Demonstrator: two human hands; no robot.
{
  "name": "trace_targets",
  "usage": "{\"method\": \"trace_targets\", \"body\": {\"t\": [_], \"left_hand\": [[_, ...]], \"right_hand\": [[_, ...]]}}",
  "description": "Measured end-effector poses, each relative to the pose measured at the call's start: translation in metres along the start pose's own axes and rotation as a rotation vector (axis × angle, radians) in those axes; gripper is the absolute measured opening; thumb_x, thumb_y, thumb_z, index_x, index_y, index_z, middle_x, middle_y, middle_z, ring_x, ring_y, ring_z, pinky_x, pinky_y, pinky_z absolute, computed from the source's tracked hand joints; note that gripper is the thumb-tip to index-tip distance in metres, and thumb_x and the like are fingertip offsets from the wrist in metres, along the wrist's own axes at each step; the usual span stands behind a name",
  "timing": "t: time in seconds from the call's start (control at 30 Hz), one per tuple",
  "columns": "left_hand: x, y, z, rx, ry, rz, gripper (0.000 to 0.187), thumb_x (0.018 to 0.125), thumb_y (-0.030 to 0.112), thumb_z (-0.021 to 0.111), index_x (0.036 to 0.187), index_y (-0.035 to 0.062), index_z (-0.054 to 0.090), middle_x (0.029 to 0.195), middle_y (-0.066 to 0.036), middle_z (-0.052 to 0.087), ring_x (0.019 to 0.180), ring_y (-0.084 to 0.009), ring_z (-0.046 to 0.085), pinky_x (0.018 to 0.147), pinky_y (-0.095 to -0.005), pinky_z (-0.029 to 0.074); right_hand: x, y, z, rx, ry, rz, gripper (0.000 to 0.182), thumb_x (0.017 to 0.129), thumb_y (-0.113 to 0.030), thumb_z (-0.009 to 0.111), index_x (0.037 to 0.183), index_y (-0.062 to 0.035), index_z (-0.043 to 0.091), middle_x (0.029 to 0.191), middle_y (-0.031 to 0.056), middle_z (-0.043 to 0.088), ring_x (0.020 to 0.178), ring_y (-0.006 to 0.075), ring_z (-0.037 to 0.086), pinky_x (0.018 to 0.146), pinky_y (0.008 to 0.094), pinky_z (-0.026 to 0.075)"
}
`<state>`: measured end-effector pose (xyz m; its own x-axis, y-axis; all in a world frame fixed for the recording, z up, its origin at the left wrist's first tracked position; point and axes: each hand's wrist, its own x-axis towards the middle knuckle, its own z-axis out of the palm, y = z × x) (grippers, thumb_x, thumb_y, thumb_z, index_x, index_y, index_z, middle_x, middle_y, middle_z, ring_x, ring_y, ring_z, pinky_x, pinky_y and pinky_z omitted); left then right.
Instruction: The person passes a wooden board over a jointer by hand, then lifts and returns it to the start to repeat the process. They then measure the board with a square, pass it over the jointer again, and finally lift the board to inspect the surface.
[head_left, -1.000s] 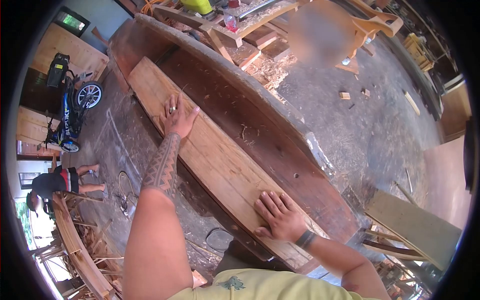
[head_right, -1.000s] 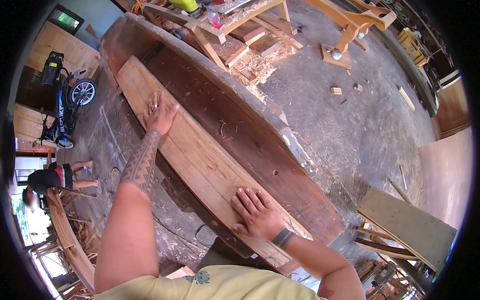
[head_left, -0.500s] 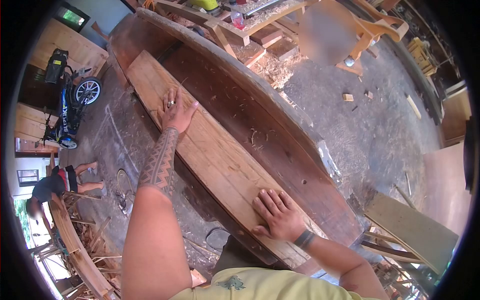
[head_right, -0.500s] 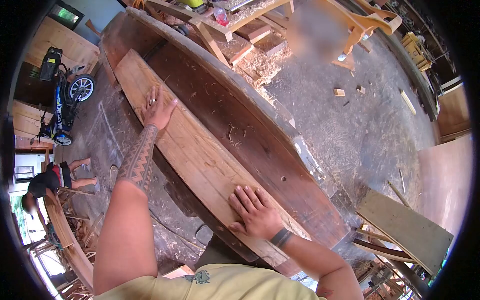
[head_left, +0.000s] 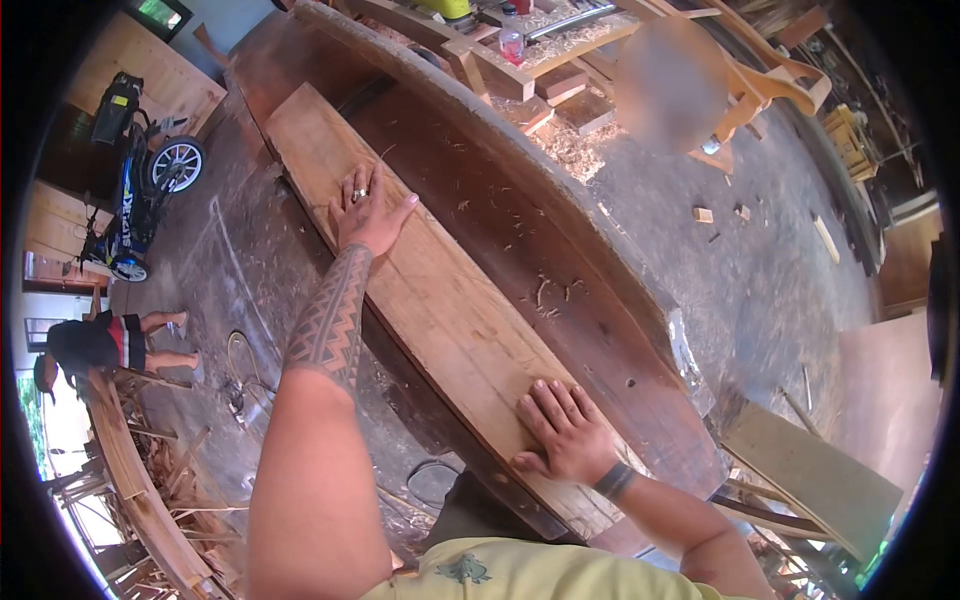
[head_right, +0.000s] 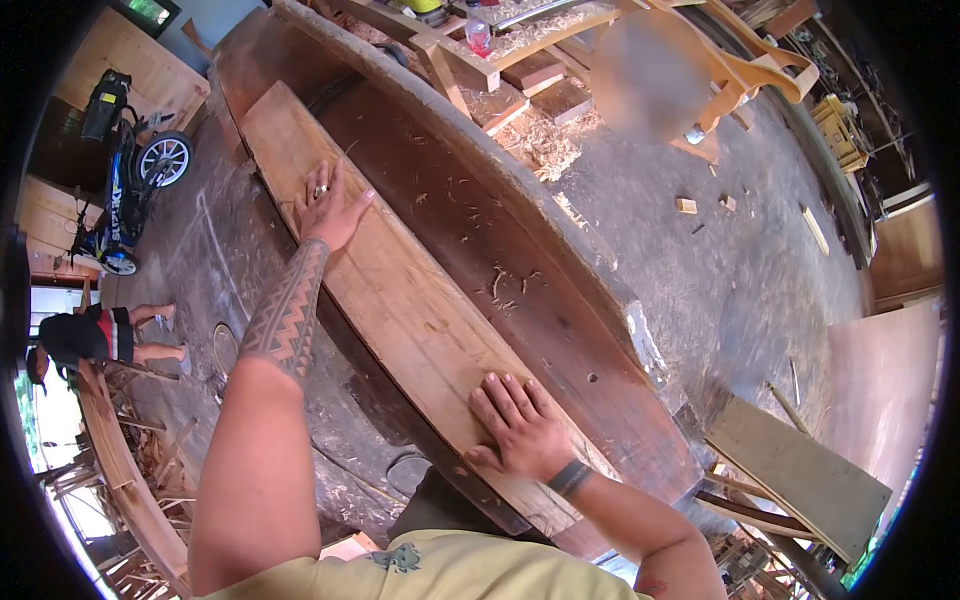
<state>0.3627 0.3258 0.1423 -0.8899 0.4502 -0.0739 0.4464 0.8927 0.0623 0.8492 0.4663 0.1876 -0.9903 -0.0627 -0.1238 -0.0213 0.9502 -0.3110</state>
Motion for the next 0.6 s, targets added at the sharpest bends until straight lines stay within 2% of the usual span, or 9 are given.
{"method": "trace_targets", "body": {"t": [0.13, 0.37, 0.6], "left_hand": [[0.004, 0.002, -0.014, 0.007, -0.064, -0.027, 0.104, 0.105, 0.077, 0.052, 0.181, 0.0176, 0.014, 0.188, -0.015, 0.011, 0.173, -0.0374, 0.005, 0.134, -0.0707, 0.006], [0.012, -0.006, -0.019, -0.011, -0.075, 0.000, 0.106, 0.105, 0.078, 0.052, 0.180, 0.0147, 0.013, 0.187, -0.016, 0.013, 0.173, -0.0386, 0.007, 0.134, -0.0719, 0.009], [0.021, -0.012, -0.020, -0.010, -0.093, 0.005, 0.106, 0.105, 0.077, 0.052, 0.180, 0.0148, 0.012, 0.187, -0.016, 0.013, 0.172, -0.0404, 0.008, 0.134, -0.0721, 0.008]], "right_hand": [[0.009, -0.005, -0.004, -0.045, -0.016, 0.005, 0.090, 0.101, -0.078, 0.054, 0.167, -0.0161, 0.051, 0.172, 0.0162, 0.050, 0.160, 0.0342, 0.045, 0.137, 0.0536, 0.021], [0.024, -0.011, -0.006, -0.120, -0.132, 0.037, 0.093, 0.102, -0.081, 0.047, 0.171, -0.0181, 0.045, 0.174, 0.0170, 0.047, 0.162, 0.0356, 0.042, 0.138, 0.0546, 0.018], [0.035, -0.013, -0.009, -0.129, -0.130, 0.029, 0.092, 0.103, -0.080, 0.047, 0.171, -0.0179, 0.046, 0.174, 0.0170, 0.047, 0.162, 0.0356, 0.043, 0.137, 0.0548, 0.020]]}}
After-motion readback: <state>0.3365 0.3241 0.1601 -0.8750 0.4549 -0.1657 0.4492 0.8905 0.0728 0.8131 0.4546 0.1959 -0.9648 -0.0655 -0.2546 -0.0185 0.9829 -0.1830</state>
